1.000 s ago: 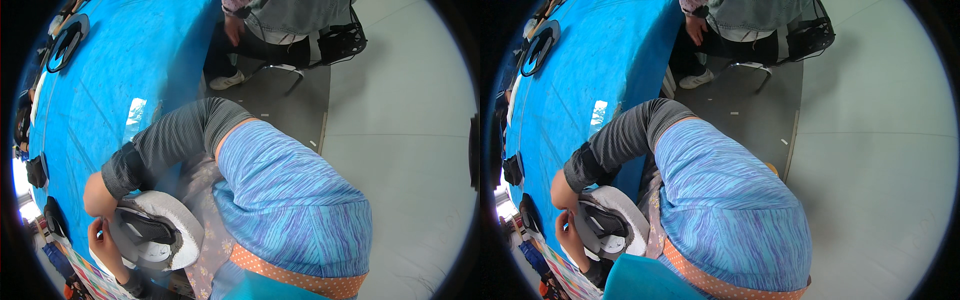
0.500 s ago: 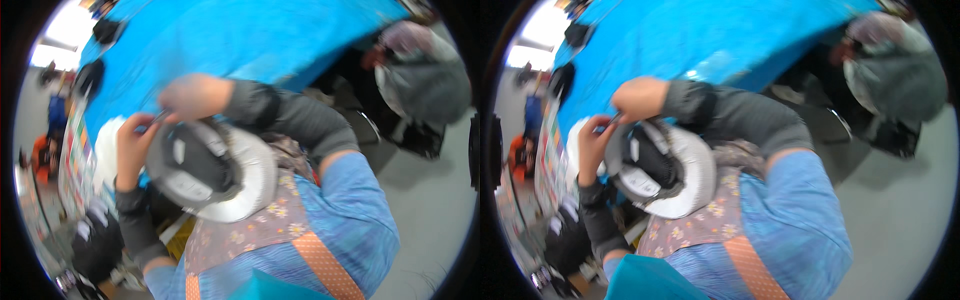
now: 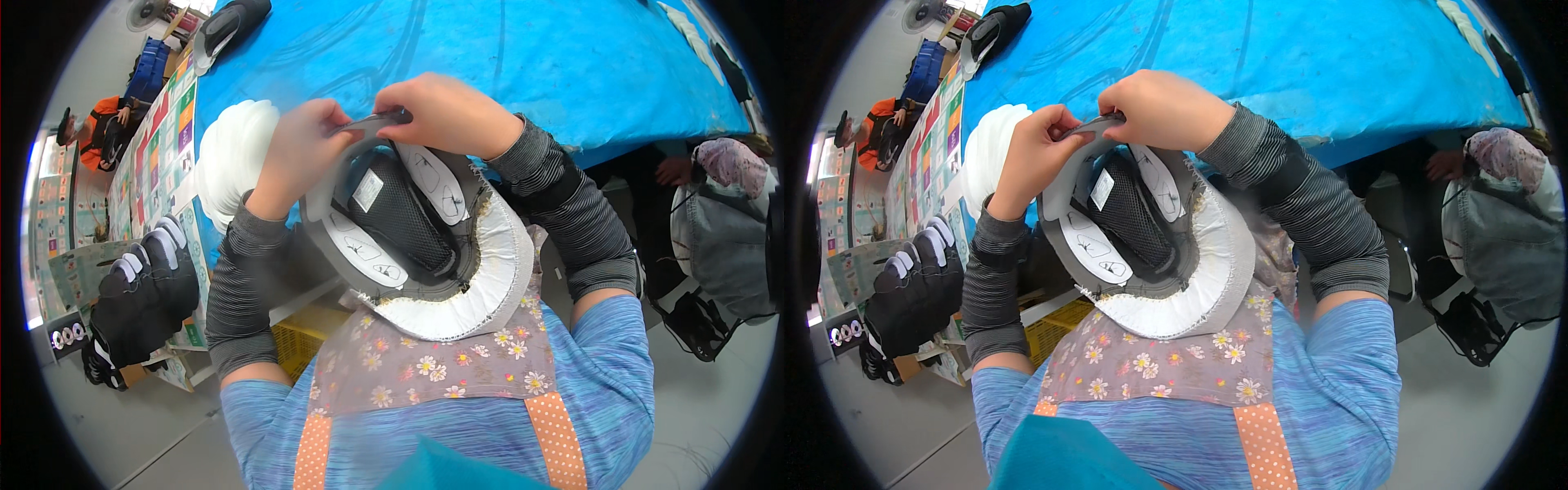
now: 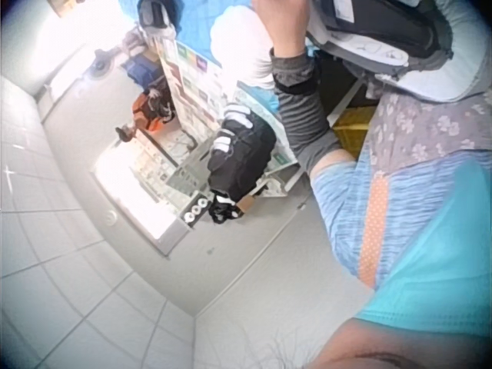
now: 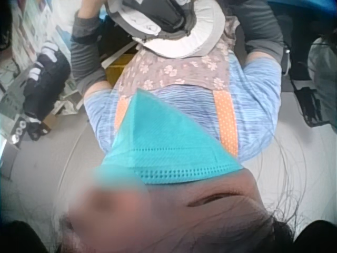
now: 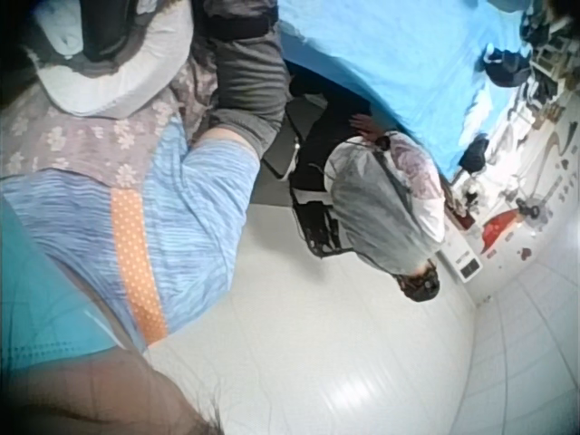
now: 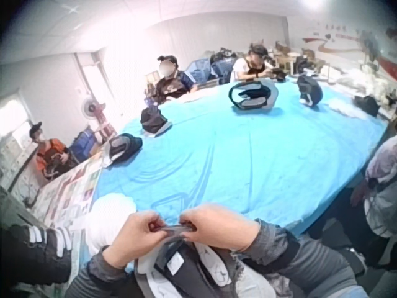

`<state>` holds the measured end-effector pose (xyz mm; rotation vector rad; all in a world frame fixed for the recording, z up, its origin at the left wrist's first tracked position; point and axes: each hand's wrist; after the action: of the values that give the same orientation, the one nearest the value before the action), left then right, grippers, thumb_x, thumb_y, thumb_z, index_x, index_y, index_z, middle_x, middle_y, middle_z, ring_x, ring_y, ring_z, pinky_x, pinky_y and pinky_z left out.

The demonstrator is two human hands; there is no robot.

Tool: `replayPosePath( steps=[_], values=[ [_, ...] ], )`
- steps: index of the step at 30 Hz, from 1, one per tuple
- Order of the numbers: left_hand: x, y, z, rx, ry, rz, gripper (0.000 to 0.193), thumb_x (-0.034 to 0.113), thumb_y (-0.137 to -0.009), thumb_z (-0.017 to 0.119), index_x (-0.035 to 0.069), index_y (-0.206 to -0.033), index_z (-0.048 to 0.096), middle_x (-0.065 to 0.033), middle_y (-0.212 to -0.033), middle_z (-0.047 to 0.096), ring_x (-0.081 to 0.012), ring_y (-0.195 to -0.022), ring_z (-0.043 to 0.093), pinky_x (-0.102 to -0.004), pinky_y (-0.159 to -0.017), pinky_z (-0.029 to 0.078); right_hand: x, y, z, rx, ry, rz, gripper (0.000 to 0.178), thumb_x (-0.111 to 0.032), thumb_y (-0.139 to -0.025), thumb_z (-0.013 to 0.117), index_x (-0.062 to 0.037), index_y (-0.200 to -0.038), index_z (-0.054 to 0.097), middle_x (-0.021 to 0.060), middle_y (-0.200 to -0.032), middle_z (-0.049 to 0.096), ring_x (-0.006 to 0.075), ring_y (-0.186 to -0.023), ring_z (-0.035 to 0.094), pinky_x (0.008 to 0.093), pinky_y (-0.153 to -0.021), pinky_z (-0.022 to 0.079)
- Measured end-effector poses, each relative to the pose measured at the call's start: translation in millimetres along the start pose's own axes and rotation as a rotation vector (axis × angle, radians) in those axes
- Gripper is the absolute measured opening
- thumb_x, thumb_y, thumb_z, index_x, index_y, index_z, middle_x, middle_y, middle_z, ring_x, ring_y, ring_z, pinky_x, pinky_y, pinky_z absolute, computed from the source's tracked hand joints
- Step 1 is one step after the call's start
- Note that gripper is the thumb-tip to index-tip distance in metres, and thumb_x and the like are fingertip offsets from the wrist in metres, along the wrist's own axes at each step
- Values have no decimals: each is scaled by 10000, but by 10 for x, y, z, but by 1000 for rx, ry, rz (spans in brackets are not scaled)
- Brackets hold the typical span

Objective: The person fits a white inner padding into the back of a black shoe upper and presses it into place, then picks up a white heel counter from a stack and inserts it into the heel area of the upper.

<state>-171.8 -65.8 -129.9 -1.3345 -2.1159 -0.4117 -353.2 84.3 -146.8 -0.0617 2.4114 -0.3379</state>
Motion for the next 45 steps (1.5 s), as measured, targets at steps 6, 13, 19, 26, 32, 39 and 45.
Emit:
replayPosePath(
  steps=[6,13,19,26,32,39,45],
  values=[
    [28,113,-82,46,-67,2,156,86,-843,786,-16,-911,690,-28,-744,659,-64,-669,576,-226,-607,452,-3,-21,-11,36,112,-3,166,-178,-867,689,-54,-976,683,141,-791,693,352,-737,668,433,-664,524],
    [-27,155,-46,109,-197,139,149,48,-833,769,-21,-936,687,-77,-778,646,-132,-691,630,-260,-636,488,-246,-110,-222,-292,216,-56,321,-288,-879,721,-33,-1058,641,179,-851,679,368,-816,660,448,-706,516],
    [124,10,19,201,-121,365,169,72,-838,772,-3,-974,706,-108,-833,680,-201,-702,654,-300,-668,522,3,-368,44,-126,230,-103,281,-297,-913,692,-52,-1047,663,181,-884,683,383,-865,658,459,-749,526],
    [-8,40,20,127,-133,143,204,163,-850,789,-7,-936,716,-91,-802,705,-154,-714,654,-288,-663,519,1,-234,-7,-104,285,15,173,-155,-871,645,-27,-980,688,192,-869,677,397,-856,660,480,-754,530],
    [5,-148,-14,-18,-119,78,228,160,-854,785,-33,-940,700,-98,-807,705,-165,-719,660,-297,-675,524,-52,-282,-29,-200,265,99,209,-201,-879,647,-2,-907,706,213,-843,678,405,-819,662,485,-737,530],
    [20,12,-130,23,-232,256,323,138,-809,794,-9,-1074,683,-122,-920,686,-231,-839,662,-329,-744,529,7,-150,14,-52,258,145,206,-190,-856,652,7,-848,713,198,-796,697,366,-739,702,441,-674,573],
    [-56,118,-129,4,-218,141,312,115,-800,793,-1,-1062,670,-95,-894,633,-203,-799,594,-313,-713,492,-43,-96,22,9,244,165,235,-216,-894,643,9,-874,705,226,-785,666,419,-771,660,478,-707,535]
  ],
)
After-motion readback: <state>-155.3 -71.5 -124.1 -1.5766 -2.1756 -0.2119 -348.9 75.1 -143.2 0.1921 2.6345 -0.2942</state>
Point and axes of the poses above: each hand's wrist, its own y-axis away from the middle knuckle, its own z-axis out of the palm, x = y × z
